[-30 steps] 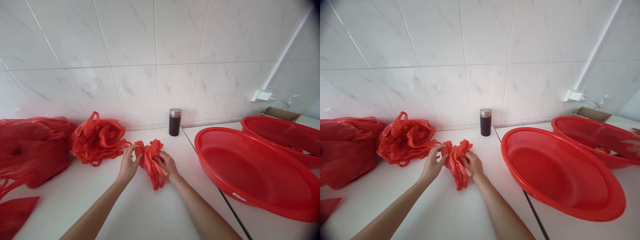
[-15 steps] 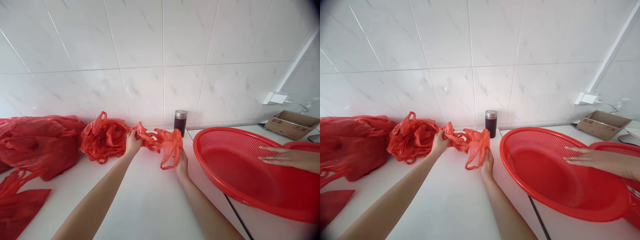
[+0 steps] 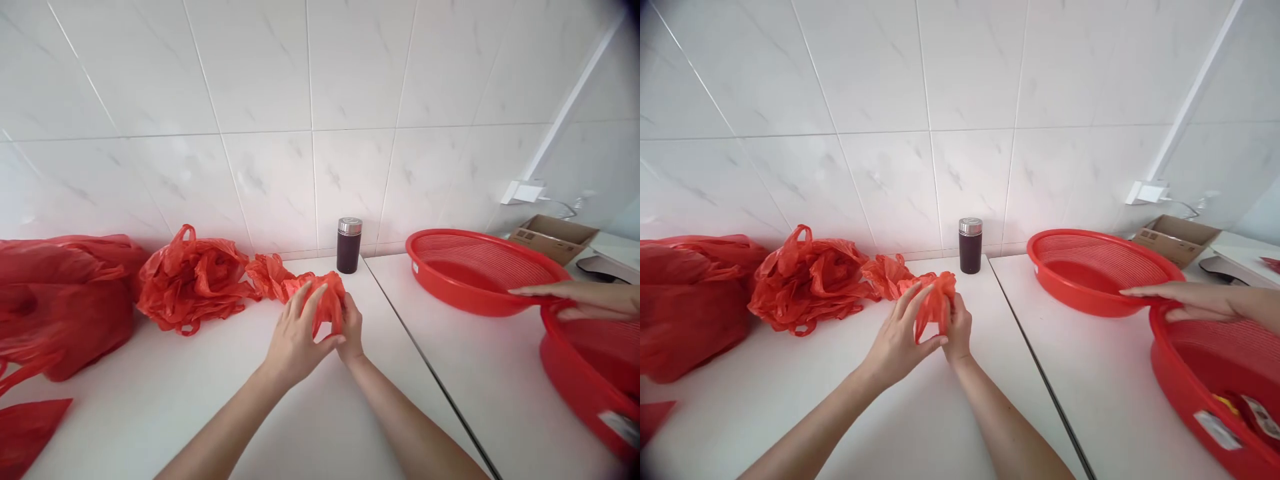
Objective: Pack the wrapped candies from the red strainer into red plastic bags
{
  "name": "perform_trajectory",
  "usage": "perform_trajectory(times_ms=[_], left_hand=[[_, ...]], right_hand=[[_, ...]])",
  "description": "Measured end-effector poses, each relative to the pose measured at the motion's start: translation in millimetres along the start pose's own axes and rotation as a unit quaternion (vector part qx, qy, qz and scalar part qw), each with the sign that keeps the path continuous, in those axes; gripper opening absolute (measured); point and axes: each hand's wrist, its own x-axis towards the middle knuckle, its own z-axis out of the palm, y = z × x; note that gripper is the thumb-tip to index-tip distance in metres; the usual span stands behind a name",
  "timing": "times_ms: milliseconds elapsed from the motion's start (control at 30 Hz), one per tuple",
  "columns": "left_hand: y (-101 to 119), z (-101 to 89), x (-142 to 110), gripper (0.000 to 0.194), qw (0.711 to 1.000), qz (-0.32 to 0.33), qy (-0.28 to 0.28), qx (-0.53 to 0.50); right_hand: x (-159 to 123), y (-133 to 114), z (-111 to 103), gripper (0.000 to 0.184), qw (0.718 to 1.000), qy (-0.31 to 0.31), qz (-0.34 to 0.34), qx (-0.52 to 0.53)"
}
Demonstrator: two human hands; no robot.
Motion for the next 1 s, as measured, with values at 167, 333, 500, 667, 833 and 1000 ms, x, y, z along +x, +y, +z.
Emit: perform_trajectory(times_ms=[167, 333, 500, 667, 833, 1000], left_hand=[[-16, -23.9, 6, 0.023, 0.971, -0.159, -0.005, -0.181], [-33, -60.3, 2, 0.033, 0.932, -0.201, 0.039, -0.300], [-60, -96.5, -18, 0.039, 0.885, -0.275, 0.084, -0.366], [-56, -104.9, -43, 0.043, 0.951, -0.272, 0.091, -0.115], [-16, -49.1, -61, 0.047, 0.996, -0.064, 0.023, 0.058], [-19, -30.3, -61, 0.039, 0.965, -0.225, -0.132, 0.000]], right_hand=[[5, -35, -2, 0.029, 0.999, -0.029, -0.012, 0.015], [16, -76, -20, 0.033, 0.988, -0.027, 0.064, 0.140], [21, -99, -44, 0.034, 0.991, -0.037, 0.079, 0.098], [16, -93, -53, 0.026, 0.986, -0.116, 0.054, -0.103], [4, -88, -42, 0.022, 0.964, -0.217, 0.066, -0.135], [-4, -96, -53, 0.017, 0.931, -0.168, -0.022, -0.323]])
